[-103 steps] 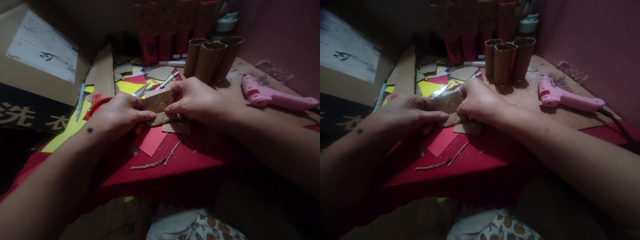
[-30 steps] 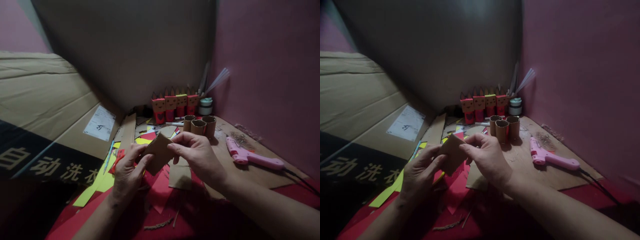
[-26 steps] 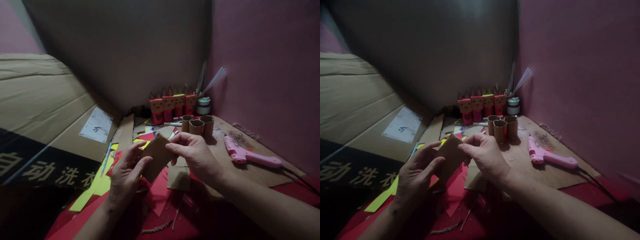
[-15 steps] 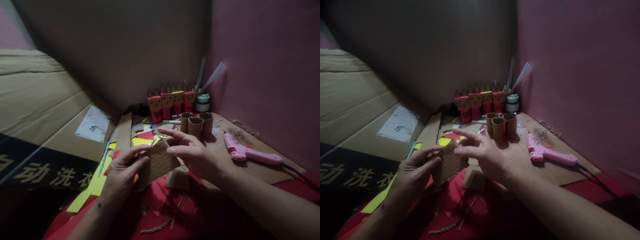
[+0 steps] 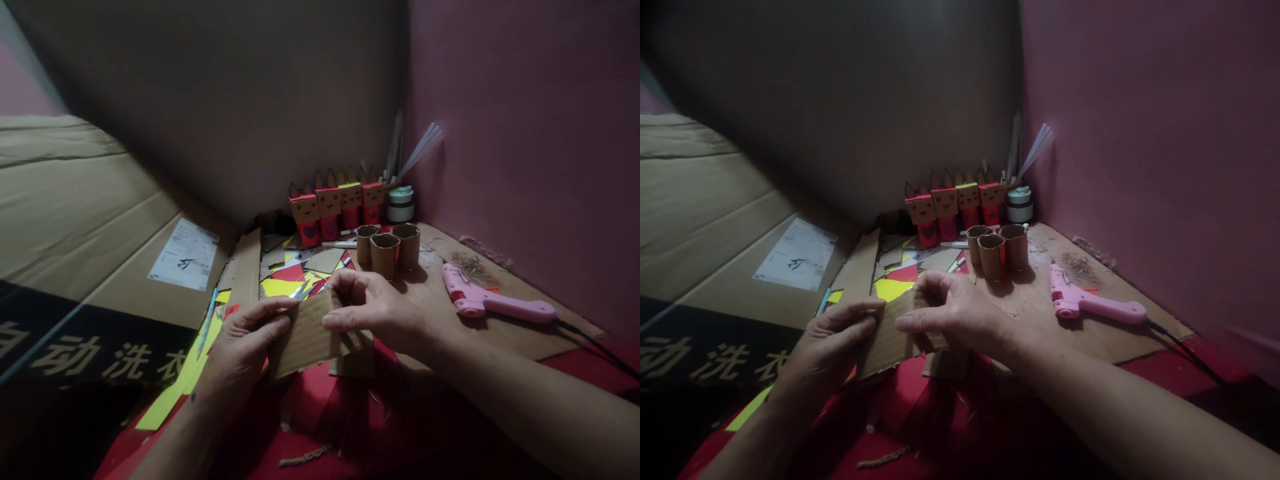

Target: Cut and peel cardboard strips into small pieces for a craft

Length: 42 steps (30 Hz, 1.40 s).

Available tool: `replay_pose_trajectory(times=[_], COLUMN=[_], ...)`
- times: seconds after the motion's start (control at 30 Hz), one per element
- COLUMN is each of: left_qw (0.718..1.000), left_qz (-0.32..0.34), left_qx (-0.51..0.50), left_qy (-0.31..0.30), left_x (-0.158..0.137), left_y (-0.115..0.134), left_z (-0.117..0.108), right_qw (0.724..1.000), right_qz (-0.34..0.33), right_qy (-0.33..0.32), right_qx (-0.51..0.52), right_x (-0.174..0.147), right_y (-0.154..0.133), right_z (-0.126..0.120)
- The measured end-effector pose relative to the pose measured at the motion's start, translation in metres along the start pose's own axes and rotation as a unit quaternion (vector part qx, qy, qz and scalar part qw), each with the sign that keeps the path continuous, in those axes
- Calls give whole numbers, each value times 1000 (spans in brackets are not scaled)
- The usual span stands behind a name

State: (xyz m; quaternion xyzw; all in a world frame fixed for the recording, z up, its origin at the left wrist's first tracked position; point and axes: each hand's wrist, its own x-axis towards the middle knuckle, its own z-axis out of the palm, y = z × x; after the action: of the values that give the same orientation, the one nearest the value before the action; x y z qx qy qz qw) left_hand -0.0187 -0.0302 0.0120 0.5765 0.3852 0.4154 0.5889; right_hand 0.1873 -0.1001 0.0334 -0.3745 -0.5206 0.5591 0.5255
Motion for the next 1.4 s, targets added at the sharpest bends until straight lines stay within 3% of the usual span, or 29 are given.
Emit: replay_pose_trajectory(times=[0.4,0.73,1.0,1.1,1.2,1.4], left_qw=[1000,1000,998,987,957,948], left_qz=[8,-7,5,64,130,34], left_qx=[-1,5,60,143,241,239], left_qy=[-25,-17,-25,-46,-93,-208], left_x=[6,5,6,6,1,-7], left_y=[-1,5,5,10,22,48], left_z=[-2,2,-1,-1,5,25], right_qw=[1000,1000,999,999,999,998], right_qz=[2,-11,27,26,17,43], right_qy=[-12,-16,-35,-43,-43,-42], right_qx=[-21,-9,15,21,-4,-5], right_x=[-8,-2,1,1,2,2], right_y=[-9,7,7,8,9,8], right_z=[0,-8,-13,-13,-11,-12])
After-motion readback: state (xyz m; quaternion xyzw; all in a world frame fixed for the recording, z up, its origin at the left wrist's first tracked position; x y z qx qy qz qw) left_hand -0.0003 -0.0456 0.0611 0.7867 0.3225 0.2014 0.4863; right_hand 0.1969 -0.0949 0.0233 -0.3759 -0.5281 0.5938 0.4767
